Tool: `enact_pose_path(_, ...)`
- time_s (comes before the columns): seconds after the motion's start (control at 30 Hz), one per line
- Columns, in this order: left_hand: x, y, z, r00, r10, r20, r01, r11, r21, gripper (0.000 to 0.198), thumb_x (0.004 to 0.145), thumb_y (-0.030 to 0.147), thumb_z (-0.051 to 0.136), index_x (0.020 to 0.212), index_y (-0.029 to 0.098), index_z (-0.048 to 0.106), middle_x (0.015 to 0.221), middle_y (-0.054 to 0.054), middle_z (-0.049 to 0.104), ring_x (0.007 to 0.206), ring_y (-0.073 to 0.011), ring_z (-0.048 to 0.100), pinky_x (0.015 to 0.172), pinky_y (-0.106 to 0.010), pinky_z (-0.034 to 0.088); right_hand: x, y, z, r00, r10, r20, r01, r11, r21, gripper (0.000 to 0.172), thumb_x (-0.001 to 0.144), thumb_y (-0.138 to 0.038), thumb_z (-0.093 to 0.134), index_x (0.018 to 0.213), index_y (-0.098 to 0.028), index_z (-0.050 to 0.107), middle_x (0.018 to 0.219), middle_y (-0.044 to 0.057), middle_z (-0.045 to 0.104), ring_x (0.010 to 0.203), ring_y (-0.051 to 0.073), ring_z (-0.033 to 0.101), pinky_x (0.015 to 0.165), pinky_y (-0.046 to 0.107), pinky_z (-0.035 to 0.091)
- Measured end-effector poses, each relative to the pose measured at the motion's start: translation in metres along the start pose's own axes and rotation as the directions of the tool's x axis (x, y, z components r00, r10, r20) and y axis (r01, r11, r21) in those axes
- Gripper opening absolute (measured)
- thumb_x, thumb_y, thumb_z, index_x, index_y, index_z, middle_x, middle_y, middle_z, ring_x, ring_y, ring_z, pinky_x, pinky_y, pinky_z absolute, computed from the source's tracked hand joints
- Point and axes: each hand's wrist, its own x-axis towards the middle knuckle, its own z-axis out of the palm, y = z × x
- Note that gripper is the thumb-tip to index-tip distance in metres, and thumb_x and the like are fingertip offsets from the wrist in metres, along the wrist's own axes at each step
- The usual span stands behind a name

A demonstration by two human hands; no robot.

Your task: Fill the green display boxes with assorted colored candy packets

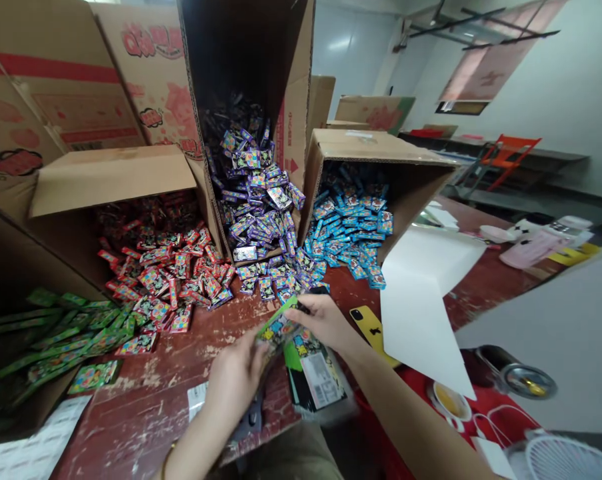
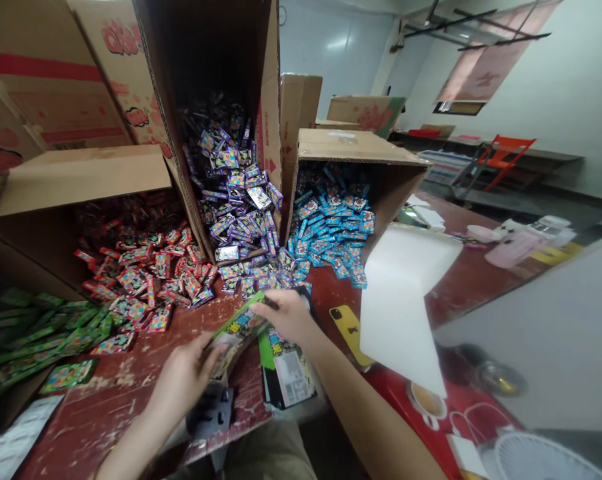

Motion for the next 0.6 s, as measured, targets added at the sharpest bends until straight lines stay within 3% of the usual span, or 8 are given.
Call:
enact_pose_path(0.07,-0.005,-0.016,-0.016,0.994,-0.079,0.077,0.083,0.995,-0.053,0.025,0.081,0.041,0.056,0.081,0.021,0.070,0.065,-0.007,0.070,0.061,-0.0248,0.067,0.058,-0.029,0.050,0.002,-0.004,-0.007,1.000,-0.011,-0.010,0.011,0.999,-0.035,0.035,0.079,-0.048,0.061,0.075,-0.014,0.067,0.063,0.000,0.061,0.061,0.015,0.055,0.055,0.024,0.044)
enact_pose_path(0.13,-0.015,-0.030,-0.016,0.975,-0.094,0.201,0.135,0.971,-0.200,0.029,0.079,0.045,0.058,0.080,0.019,0.070,0.071,-0.006,0.072,0.067,-0.0244,0.067,0.061,-0.028,0.049,0.006,-0.008,-0.012,0.998,-0.057,0.005,0.058,0.995,-0.077,0.033,0.081,-0.046,0.058,0.073,-0.015,0.064,0.063,0.000,0.060,0.061,0.014,0.054,0.056,0.023,0.043)
enact_pose_path(0.2,-0.029,-0.036,0.003,0.925,-0.046,0.378,0.194,0.911,-0.365,0.034,0.080,0.048,0.057,0.087,0.018,0.069,0.080,-0.006,0.073,0.076,-0.0244,0.066,0.067,-0.029,0.051,0.013,-0.007,-0.015,0.992,-0.113,0.058,0.120,0.983,-0.136,0.029,0.081,-0.042,0.057,0.072,-0.015,0.062,0.066,0.000,0.059,0.064,0.014,0.053,0.059,0.023,0.043)
enact_pose_path(0.3,-0.050,-0.032,0.056,0.823,0.055,0.565,0.269,0.839,-0.473,0.039,0.082,0.049,0.054,0.100,0.017,0.066,0.092,-0.007,0.073,0.089,-0.0261,0.065,0.077,-0.033,0.052,0.033,0.008,-0.015,0.956,-0.088,0.280,0.169,0.945,-0.280,0.018,0.075,-0.033,0.064,0.071,-0.015,0.061,0.069,-0.001,0.059,0.066,0.013,0.052,0.062,0.023,0.042)
enact_pose_path(0.33,-0.054,-0.029,0.075,0.833,0.053,0.551,0.265,0.836,-0.481,0.042,0.082,0.048,0.055,0.110,0.017,0.063,0.104,-0.009,0.071,0.101,-0.0276,0.062,0.084,-0.036,0.050,0.040,0.016,-0.014,0.936,-0.040,0.350,0.165,0.927,-0.336,0.016,0.071,-0.029,0.068,0.068,-0.015,0.061,0.067,-0.002,0.059,0.065,0.013,0.052,0.062,0.022,0.042)
enact_pose_path(0.4,-0.056,-0.026,0.109,0.912,-0.033,0.408,0.230,0.866,-0.445,0.054,0.082,0.043,0.054,0.129,0.016,0.048,0.130,-0.014,0.057,0.125,-0.0290,0.046,0.102,-0.042,0.039,0.051,0.034,-0.011,0.914,0.048,0.402,0.140,0.894,-0.426,0.013,0.064,-0.021,0.072,0.065,-0.014,0.061,0.063,-0.003,0.058,0.063,0.012,0.052,0.063,0.022,0.042)
enact_pose_path(0.5,-0.049,-0.026,0.145,0.971,-0.145,0.193,0.199,0.931,-0.306,0.076,0.083,0.038,0.052,0.144,0.008,0.018,0.154,-0.020,0.018,0.143,-0.0279,0.010,0.116,-0.045,0.014,0.050,0.056,-0.006,0.945,0.058,0.322,0.107,0.876,-0.471,0.017,0.063,-0.018,0.072,0.079,-0.014,0.065,0.077,0.001,0.062,0.076,0.016,0.056,0.073,0.027,0.045)
enact_pose_path(0.6,-0.038,-0.027,0.162,0.961,-0.196,0.194,0.242,0.937,-0.252,0.086,0.081,0.032,0.053,0.145,0.002,0.004,0.155,-0.023,0.002,0.143,-0.0280,-0.004,0.117,-0.044,0.007,0.017,0.074,-0.002,0.991,-0.006,0.136,0.073,0.870,-0.488,0.027,0.071,-0.022,0.067,0.097,-0.017,0.064,0.101,0.009,0.060,0.097,0.023,0.054,0.089,0.036,0.042)
